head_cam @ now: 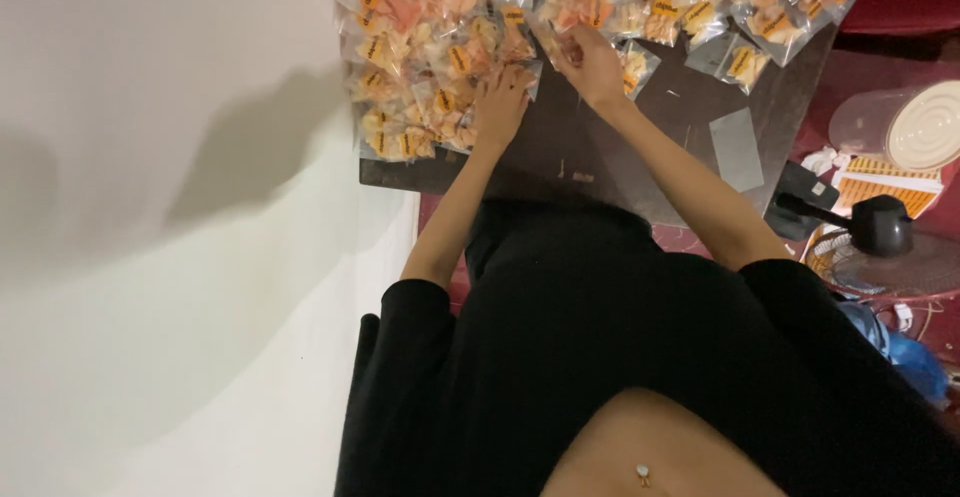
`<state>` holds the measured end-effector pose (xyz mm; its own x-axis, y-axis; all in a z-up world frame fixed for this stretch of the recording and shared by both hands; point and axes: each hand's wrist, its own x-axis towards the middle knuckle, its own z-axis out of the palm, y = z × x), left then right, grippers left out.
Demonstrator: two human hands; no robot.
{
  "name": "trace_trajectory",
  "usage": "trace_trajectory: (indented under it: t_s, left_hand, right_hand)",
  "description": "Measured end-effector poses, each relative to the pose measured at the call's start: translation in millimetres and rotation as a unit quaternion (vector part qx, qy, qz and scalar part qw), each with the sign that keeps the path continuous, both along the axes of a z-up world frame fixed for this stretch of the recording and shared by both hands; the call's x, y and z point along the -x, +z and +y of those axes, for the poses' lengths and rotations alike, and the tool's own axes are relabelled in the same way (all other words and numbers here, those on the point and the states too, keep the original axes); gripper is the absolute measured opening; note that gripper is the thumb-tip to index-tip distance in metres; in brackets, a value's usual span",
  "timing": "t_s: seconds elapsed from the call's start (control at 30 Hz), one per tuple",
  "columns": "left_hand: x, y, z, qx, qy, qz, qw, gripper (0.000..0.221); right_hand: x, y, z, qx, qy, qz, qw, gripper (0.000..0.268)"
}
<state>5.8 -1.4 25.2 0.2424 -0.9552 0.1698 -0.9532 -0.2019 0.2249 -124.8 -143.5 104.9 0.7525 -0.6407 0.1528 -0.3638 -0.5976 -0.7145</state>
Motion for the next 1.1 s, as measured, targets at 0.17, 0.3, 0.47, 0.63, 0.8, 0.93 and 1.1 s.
trace_trajectory:
  t_s: [0.17, 0.3, 0.47, 0.63, 0.8, 0.93, 1.1]
  left_hand:
    - [-7, 48, 5, 0.097, 0.020, 0.077, 0.992, 0.025]
    - [-19, 27, 11, 0.094, 0.111, 0.109, 0.983, 0.020]
    - [-29, 77, 10, 0.149, 0.138, 0.196, 0.959, 0.012]
    - [-29, 77, 4, 0.179, 0.116, 0.183, 0.960, 0.020]
    - [-23, 91, -13, 0.212, 0.061, 0.188, 0.957, 0.013]
    - [-19, 92, -32, 0.190, -0.009, 0.220, 0.957, 0.027]
    - [-19, 44, -61, 0.022, -0.073, 0.184, 0.980, 0.023]
  right_hand:
    - [-40, -1, -2, -0.007, 0.003, -0.024, 1.000, 0.006]
    - [-67, -9, 3, 0.128, 0.068, -0.061, 0.988, 0.007]
    - [-93, -8, 8, 0.212, 0.114, -0.070, 0.968, 0.013]
    - [-84, -1, 13, -0.001, 0.194, -0.037, 0.980, 0.021]
    - [-58, -2, -1, 0.005, 0.112, -0.101, 0.989, 0.016]
    - [-30, 12, -22, 0.002, -0.002, -0.048, 0.999, 0.021]
    - [0, -22, -48, 0.113, -0.240, -0.044, 0.963, 0.027]
